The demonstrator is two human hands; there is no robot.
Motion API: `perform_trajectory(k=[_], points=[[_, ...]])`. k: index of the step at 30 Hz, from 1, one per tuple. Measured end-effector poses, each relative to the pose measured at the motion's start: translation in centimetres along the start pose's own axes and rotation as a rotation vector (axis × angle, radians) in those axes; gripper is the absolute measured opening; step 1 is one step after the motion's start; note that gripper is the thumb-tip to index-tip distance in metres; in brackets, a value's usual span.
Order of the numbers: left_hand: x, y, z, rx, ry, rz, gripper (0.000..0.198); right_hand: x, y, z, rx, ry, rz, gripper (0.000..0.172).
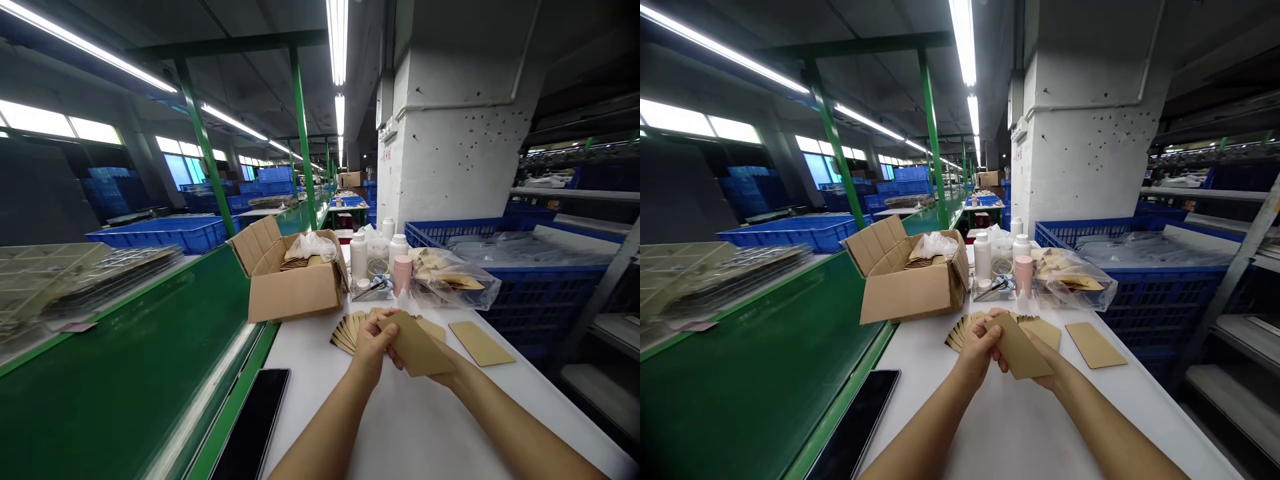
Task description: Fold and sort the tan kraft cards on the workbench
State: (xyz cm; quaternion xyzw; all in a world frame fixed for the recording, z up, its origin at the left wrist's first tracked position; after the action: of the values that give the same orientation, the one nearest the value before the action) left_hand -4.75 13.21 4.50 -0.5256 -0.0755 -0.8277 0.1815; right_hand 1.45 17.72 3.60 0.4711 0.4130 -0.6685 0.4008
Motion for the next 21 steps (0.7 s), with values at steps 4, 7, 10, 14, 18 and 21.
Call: perform_trajectory(k=[4, 7, 10, 14, 18, 21], points=[[0.0, -0.4, -1.8, 0.259, -0.006, 0.075, 0.037, -0.1, 1.0, -3.4, 0.201, -0.122, 0.052, 0.044], [0.3, -0.3, -2.4, 0.382, -0.169, 0.155, 0.033, -1.4, 1.0, -6.3, 0.388, 0.001, -0.069, 0.049], [-0.1, -0.2, -1.6, 0.343, -0.307, 0.157, 0.028, -2.0, 0.8, -6.6, 0.407, 0.093, -0.156, 0.040], [-1.2, 0.3, 0.3, 0.180, -0.231, 0.112, 0.035, -1.5, 1.2, -6.5, 0.496, 0.117, -0.159, 0.035], [-2.8, 0.4, 1.5, 0.089, -0.129, -0.035, 0.047, -1.1, 1.1, -6.6, 0.477, 0.115, -0.161, 0.032], [-3.3, 0.2, 0.8, 0.161, -0.121, -0.068, 0.044, -1.5, 1.1, -7.1, 0.518, 0.369, -0.198, 0.029]])
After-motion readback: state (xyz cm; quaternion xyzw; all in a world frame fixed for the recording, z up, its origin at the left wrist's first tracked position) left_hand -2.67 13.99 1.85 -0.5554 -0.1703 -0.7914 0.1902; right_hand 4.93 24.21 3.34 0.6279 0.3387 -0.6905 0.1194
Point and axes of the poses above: each hand's wrist, its own y-axis away from the middle knuckle, its own z-axis out of the palm, x = y × z, the point moved 7 cm from there along -y, towards the middle knuckle, and after that the axes turned 9 degrees about -z, right-handed, at the moved point
